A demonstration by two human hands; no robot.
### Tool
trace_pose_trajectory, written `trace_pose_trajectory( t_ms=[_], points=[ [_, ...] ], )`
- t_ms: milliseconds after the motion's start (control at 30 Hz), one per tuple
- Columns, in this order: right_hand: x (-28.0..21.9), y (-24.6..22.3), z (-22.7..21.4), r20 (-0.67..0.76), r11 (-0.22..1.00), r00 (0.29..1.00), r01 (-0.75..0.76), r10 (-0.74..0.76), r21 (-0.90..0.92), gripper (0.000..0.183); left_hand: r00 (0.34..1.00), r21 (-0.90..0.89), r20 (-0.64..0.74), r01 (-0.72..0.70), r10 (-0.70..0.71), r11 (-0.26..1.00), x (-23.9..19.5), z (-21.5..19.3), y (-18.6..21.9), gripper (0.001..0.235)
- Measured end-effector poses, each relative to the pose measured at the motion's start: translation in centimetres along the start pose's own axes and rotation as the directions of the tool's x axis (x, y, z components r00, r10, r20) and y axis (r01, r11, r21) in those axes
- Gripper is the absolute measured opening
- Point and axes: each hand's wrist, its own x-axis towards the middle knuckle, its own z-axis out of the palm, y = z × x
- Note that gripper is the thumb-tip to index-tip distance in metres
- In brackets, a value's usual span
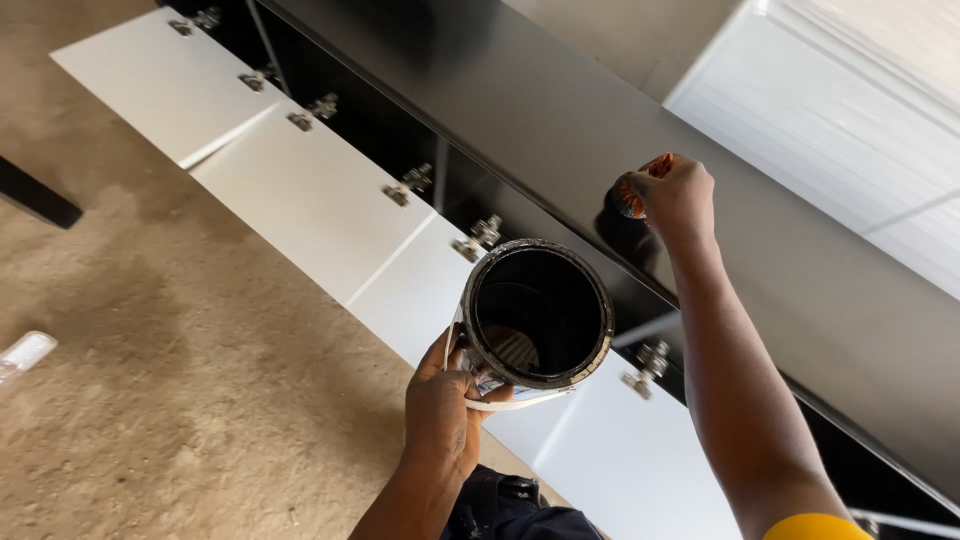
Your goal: Wiping down a cabinet surface and applying a dark finish to the edges using a small applicator tool.
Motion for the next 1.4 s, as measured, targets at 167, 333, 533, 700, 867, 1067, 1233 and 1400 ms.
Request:
trace_pose_trajectory(
  t_ms=[167,333,533,700,867,1067,1233,1400],
  points=[
    [4.2,-5.8,6.9,0.020,0.999,0.999,0.046,-0.046,0.004,0.021,1.000,0.007,-0.017,-0.025,0.026,1.000,2.9,0.1,8.2,0.082],
    [6.2,-13.4,13.5,0.055,0.995,0.993,0.100,-0.101,0.009,0.017,0.997,-0.033,-0.054,-0.055,0.054,0.998,6.7,-1.2,15.8,0.091],
    [9.7,-22.1,22.7,0.056,0.991,0.990,0.132,-0.132,0.005,0.020,0.996,-0.037,-0.069,-0.063,0.060,0.997,12.2,-3.4,26.8,0.093],
    [11.4,-30.5,29.9,0.042,0.997,0.996,0.079,-0.079,0.016,0.016,0.997,-0.005,-0.038,-0.067,0.066,0.998,15.6,-5.4,37.6,0.095],
    [13.6,-38.1,36.9,0.033,0.997,0.997,0.071,-0.072,0.030,0.018,0.997,-0.002,-0.048,-0.057,0.056,0.998,18.8,-7.0,47.8,0.095],
    [16.5,-46.9,44.9,0.047,0.998,0.997,0.059,-0.060,0.026,0.035,0.992,-0.029,-0.047,-0.119,0.118,0.992,22.7,-8.3,58.3,0.093],
    [19.0,-54.2,51.4,0.063,0.995,0.994,0.090,-0.093,0.046,0.023,0.988,-0.064,-0.070,-0.143,0.139,0.988,27.5,-9.4,65.9,0.088],
    [21.8,-62.1,58.3,0.084,0.982,0.982,0.162,-0.170,0.093,0.047,0.988,-0.060,-0.073,-0.142,0.137,0.988,32.0,-9.5,73.6,0.091]
  ],
)
